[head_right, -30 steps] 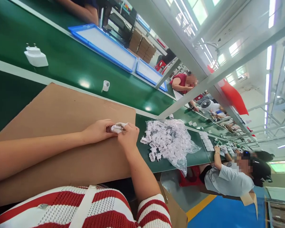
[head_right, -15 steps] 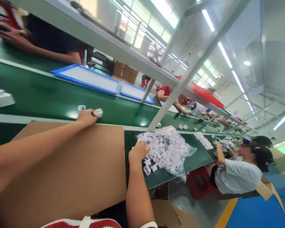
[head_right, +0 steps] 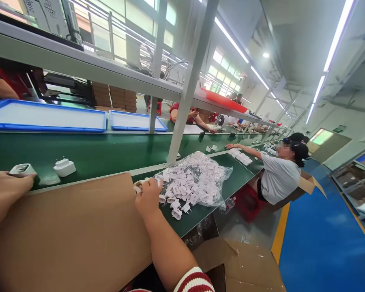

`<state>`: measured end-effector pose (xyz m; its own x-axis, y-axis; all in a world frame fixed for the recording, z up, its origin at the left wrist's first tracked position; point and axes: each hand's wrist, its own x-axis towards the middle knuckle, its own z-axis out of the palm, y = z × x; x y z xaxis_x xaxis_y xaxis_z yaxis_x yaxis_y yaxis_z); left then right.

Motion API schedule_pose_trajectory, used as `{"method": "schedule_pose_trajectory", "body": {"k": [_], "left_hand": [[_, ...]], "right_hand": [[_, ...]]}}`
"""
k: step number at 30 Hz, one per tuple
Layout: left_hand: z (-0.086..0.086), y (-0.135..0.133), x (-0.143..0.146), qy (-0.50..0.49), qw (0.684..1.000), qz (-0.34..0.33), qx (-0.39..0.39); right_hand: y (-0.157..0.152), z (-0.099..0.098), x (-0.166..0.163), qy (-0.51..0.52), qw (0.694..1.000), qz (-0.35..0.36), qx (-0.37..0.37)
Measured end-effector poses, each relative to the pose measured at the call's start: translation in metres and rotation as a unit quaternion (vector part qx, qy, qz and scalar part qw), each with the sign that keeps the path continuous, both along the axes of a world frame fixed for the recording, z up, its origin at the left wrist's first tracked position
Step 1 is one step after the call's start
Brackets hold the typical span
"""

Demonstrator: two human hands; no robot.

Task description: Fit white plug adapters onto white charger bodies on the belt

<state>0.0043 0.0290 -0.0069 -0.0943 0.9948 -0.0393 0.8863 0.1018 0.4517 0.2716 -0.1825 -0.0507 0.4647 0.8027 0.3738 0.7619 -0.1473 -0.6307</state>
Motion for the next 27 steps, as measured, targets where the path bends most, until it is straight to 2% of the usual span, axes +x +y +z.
{"method": "schedule_pose_trajectory", "body": {"k": [2, 4, 6, 7, 9, 12, 14, 15, 19, 21, 23, 27], "left_hand": [[0.006, -0.003, -0.006, 0.014, 0.998, 0.05, -0.037], [0.008, -0.016, -0.008, 0.016, 0.999, 0.03, 0.015], [0.006, -0.038, -0.008, 0.014, 0.995, -0.03, 0.092], [0.003, -0.05, -0.006, 0.002, 0.992, -0.05, 0.117], [-0.007, -0.077, -0.002, -0.043, 0.982, -0.119, 0.137], [-0.027, -0.118, 0.008, -0.136, 0.963, -0.21, 0.104], [-0.041, -0.14, 0.015, -0.172, 0.95, -0.245, 0.083], [-0.048, -0.148, 0.019, -0.178, 0.945, -0.262, 0.078], [-0.07, -0.159, 0.027, -0.19, 0.931, -0.302, 0.079], [-0.077, -0.158, 0.028, -0.206, 0.926, -0.304, 0.084], [-0.081, -0.156, 0.027, -0.225, 0.923, -0.3, 0.088], [-0.081, -0.154, 0.024, -0.239, 0.916, -0.314, 0.079]], "right_hand": [[0.005, -0.006, -0.008, 0.192, 0.979, 0.057, 0.039], [0.007, -0.012, -0.013, 0.392, 0.912, 0.111, 0.039], [0.006, -0.014, -0.015, 0.522, 0.84, 0.149, 0.014], [0.005, -0.013, -0.015, 0.555, 0.815, 0.167, 0.001], [0.001, -0.009, -0.014, 0.584, 0.785, 0.203, -0.029], [-0.003, 0.0, -0.015, 0.597, 0.76, 0.244, -0.086], [-0.005, 0.001, -0.018, 0.6, 0.753, 0.251, -0.098], [-0.007, 0.001, -0.021, 0.594, 0.76, 0.245, -0.094], [-0.008, -0.006, -0.029, 0.499, 0.842, 0.187, -0.079], [-0.008, -0.007, -0.031, 0.466, 0.862, 0.179, -0.085], [-0.009, -0.005, -0.032, 0.466, 0.858, 0.193, -0.091], [-0.01, 0.003, -0.031, 0.497, 0.828, 0.248, -0.078]]}}
